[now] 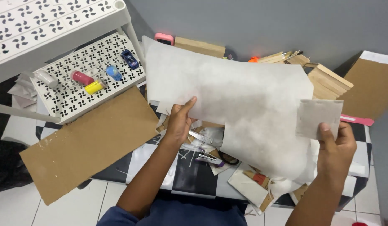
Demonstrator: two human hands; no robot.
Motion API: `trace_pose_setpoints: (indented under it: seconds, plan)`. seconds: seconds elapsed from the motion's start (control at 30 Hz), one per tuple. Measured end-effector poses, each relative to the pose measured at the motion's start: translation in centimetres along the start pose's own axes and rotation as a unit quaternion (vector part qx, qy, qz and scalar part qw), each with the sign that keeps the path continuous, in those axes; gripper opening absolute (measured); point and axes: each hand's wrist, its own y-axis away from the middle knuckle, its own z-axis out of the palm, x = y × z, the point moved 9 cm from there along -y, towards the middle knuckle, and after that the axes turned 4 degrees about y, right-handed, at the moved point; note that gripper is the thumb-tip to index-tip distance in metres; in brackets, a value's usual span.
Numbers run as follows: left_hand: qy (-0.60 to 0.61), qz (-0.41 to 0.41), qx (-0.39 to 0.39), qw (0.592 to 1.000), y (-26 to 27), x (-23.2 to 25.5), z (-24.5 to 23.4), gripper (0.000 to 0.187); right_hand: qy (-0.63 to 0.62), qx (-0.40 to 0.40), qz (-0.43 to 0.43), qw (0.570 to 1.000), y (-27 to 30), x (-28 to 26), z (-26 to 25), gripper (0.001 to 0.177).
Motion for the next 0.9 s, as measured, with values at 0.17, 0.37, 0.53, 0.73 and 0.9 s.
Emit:
trace_pose_setpoints:
  seconds: [0.17,0.37,0.53,0.73,0.9]
  plan:
    - [-0.020,-0.042,0.026,0.999,1.0,-0.8,-0.3,0.043,0.061,0.053,-0.085,0.993,1.4,-1.5,-0.1,0.034]
    - [0.019,-0.139,-0.059,0.988,6.4,-5.0,1.8,0.096,-0.079,0.077,0.028,0.994,4.3,2.1,-2.0,0.020]
    - [-0.300,-0.147,-0.163,0.928,10.0,-7.3,4.5,0.103,-0.051,0.047,0.148,0.987,6.8,5.0,-2.0,0.025]
    - [-0.352,-0.068,-0.216,0.908,8.8,-8.0,6.1,0.082,-0.203,0.072,0.133,0.967,8.1,3.5,-1.4,0.031]
    - [-0.230,-0.166,-0.221,0.933,8.7,-8.5,5.6,0.069,-0.208,0.074,0.096,0.971,8.6,2.9,-0.9,0.019]
